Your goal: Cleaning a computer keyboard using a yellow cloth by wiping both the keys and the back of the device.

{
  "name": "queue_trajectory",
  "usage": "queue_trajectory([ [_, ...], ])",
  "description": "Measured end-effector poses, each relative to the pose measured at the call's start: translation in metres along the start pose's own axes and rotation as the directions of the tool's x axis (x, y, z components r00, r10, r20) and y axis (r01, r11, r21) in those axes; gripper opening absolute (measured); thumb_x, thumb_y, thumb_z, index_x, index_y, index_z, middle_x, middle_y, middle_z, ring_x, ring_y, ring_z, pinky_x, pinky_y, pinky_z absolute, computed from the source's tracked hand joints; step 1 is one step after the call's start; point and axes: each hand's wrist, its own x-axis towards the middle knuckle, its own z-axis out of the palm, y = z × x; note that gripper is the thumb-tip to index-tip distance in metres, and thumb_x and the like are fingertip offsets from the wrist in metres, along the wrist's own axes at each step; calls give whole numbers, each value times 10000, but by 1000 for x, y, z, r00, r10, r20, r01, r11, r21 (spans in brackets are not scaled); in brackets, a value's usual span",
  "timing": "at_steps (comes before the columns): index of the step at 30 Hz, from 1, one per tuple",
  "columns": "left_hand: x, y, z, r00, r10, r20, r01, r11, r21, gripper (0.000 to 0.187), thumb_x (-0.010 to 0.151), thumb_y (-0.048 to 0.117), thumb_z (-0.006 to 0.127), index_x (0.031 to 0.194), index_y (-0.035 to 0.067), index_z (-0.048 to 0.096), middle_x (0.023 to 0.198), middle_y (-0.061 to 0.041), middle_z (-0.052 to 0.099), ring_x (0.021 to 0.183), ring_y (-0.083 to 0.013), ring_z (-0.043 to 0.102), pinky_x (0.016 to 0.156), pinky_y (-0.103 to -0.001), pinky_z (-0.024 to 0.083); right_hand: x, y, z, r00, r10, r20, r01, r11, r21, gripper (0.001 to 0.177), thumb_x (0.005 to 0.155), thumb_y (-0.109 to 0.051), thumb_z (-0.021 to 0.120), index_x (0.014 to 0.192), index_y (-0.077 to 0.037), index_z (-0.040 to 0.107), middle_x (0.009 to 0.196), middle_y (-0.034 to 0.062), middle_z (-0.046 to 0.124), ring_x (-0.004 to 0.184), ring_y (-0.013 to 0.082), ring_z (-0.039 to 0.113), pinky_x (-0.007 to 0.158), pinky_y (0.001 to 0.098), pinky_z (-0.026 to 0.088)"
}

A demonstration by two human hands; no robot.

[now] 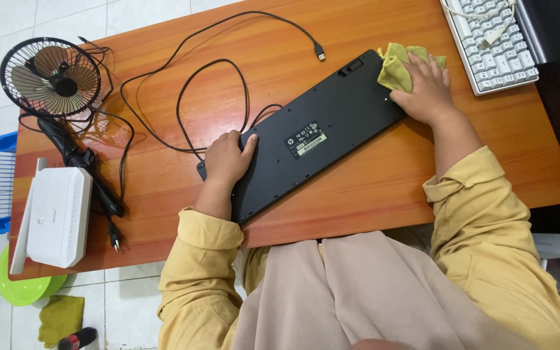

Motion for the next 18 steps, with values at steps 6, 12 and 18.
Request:
queue_trajectory([
  [6,-4,1,-1,999,25,-23,-24,999,24,540,996,549,553,1027,29,695,1013,-196,719,959,-391,667,828,-498,519,4,-1,-1,998,-37,-45,38,999,28,867,857,-472,617,1635,-196,350,1723,44,262,1608,334,99,1278,574,67],
  [12,0,-2,2,998,44,-35,-43,999,20,546,993,549,542,1014,25,693,993,-185,726,952,-381,672,820,-498,520,9,14,12,1000,-18,-17,17,998,-57,862,831,-485,638,1596,-202,358,1710,49,226,1588,321,75,1240,587,38],
  [18,-2,0,0,1000,18,-10,-18,999,36,553,985,558,541,1043,30,695,1014,-190,721,963,-378,671,834,-487,522,3,2,4,999,-45,-25,45,999,-1,841,830,-481,628,1594,-221,390,1714,38,231,1594,310,79,1262,573,35],
])
